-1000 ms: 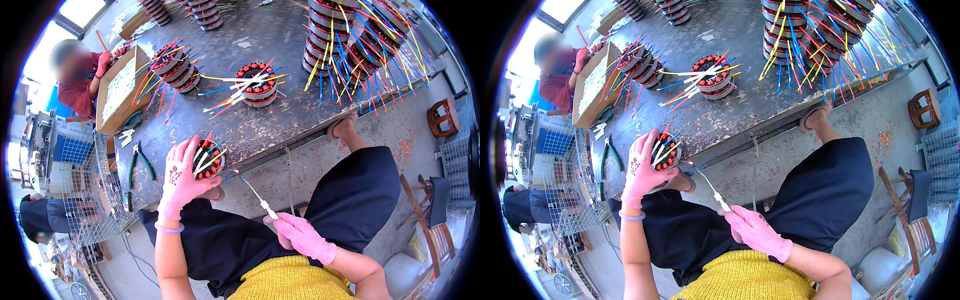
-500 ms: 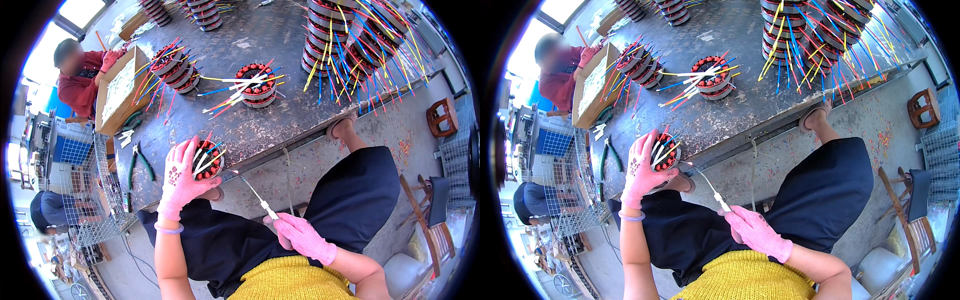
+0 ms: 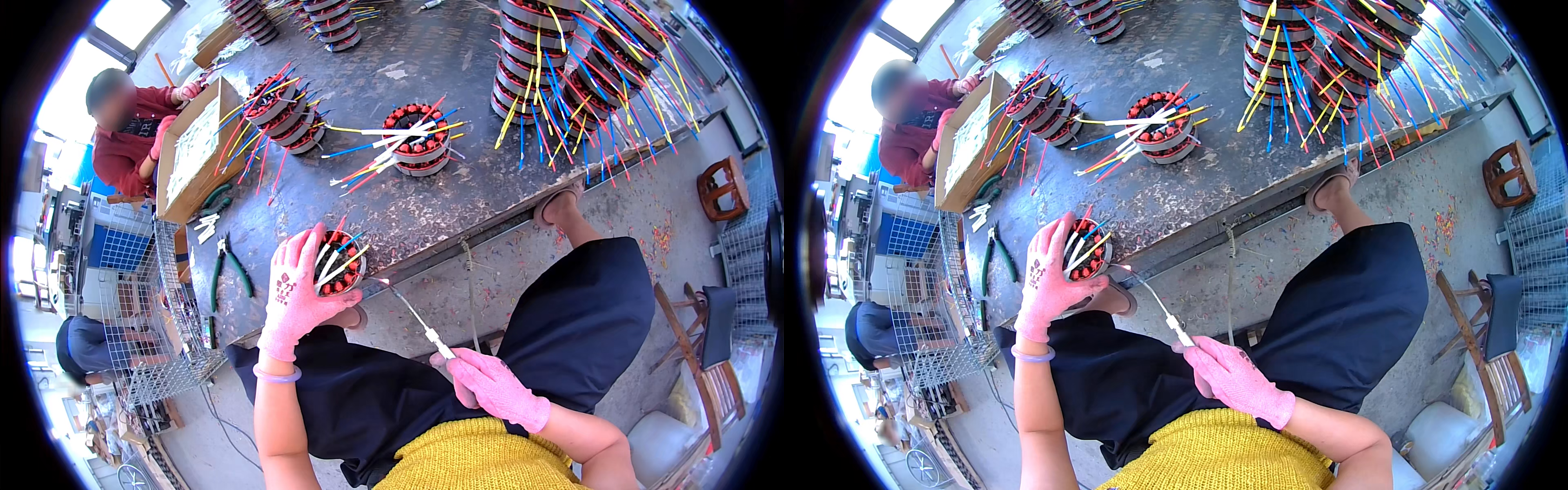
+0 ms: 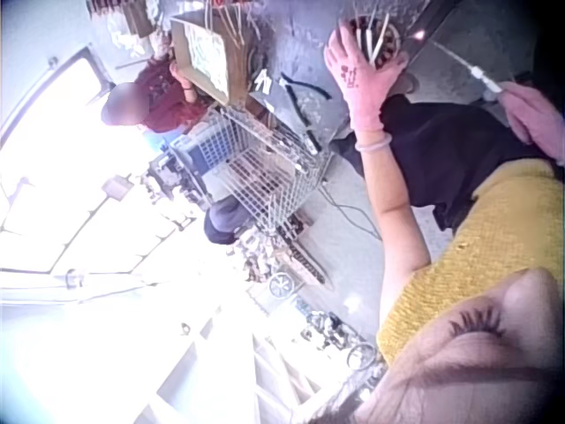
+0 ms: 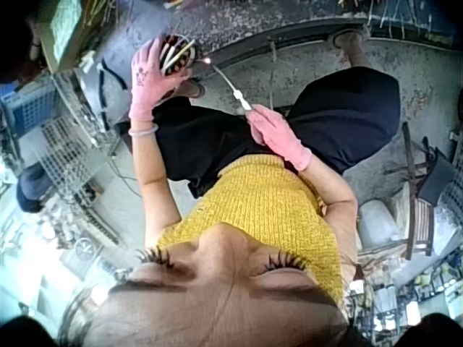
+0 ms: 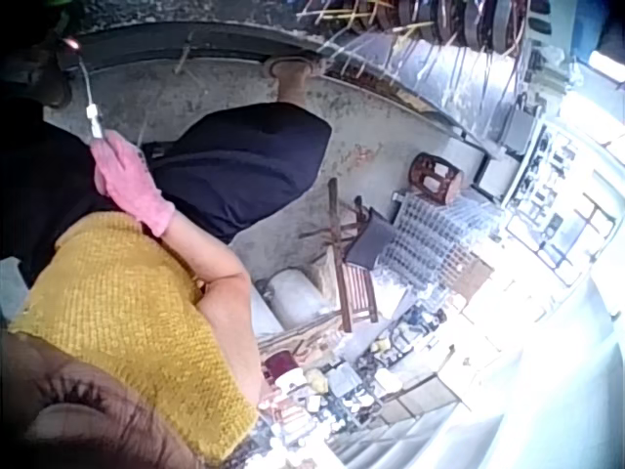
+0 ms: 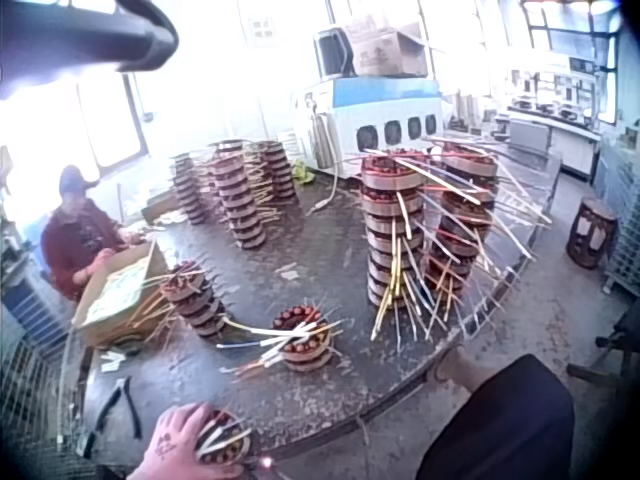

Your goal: The person uses a soldering iron to connect wires on a motor stator. They hold the stator with one gloved hand and apply the heated tip to various wire ends while rotating the component on the table.

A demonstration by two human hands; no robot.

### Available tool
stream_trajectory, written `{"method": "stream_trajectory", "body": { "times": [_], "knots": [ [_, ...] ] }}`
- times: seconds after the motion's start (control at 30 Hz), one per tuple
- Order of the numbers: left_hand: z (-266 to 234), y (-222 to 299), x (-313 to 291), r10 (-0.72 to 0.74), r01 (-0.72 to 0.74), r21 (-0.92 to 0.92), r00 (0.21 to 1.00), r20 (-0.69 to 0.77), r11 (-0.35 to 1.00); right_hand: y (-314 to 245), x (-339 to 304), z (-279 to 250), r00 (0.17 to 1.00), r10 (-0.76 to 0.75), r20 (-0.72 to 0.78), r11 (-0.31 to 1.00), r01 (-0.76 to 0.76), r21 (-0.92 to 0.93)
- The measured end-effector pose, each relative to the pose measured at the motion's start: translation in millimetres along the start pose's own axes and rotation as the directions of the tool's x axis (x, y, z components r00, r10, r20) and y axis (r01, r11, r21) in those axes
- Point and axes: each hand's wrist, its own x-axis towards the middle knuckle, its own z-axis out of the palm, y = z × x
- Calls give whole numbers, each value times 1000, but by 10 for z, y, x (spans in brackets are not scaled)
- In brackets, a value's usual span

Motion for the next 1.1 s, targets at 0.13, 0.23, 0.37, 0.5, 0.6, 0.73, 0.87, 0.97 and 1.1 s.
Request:
{"method": "stream_trajectory", "body": {
  "times": [0.13, 0.23, 0.37, 0.5, 0.6, 0.73, 0.87, 0.97, 1.1],
  "knots": [
    [-2, 0, 7, 5, -5, -2, 1000, 0, 1000, -11, 1, 0, 1000, -11, -3, 999, 11, -37],
    [-3, 4, 5, 13, -13, -1, 1000, -9, 1000, -17, -4, 2, 1000, -7, 0, 1000, 7, -17],
    [-2, -7, 2, 12, -12, -6, 1000, -7, 1000, 21, -1, 5, 1000, 4, 0, 999, -4, 42],
    [-3, -1, 3, 8, -8, -6, 1000, -6, 1000, -10, -7, 11, 1000, -15, -16, 1000, 16, 10],
    [-4, 3, 1, 6, -6, -2, 1000, -4, 1000, 25, -2, 10, 1000, 5, -4, 998, -5, 56],
    [0, -8, 7, 8, -7, -4, 1000, 3, 1000, -25, -7, 13, 1000, 4, -3, 1000, -4, 19],
    [-4, -3, 1, 3, -3, -5, 1000, 5, 1000, -4, -5, 3, 1000, 0, -1, 1000, 0, 12],
    [2, -7, 3, 2, -2, -4, 1000, 7, 1000, 10, -2, 8, 1000, -1, -5, 999, 1, 37],
    [0, -5, 5, -2, 2, -5, 1000, 13, 1000, -1, -6, 2, 1000, -16, -8, 1000, 16, 16]
  ]
}}
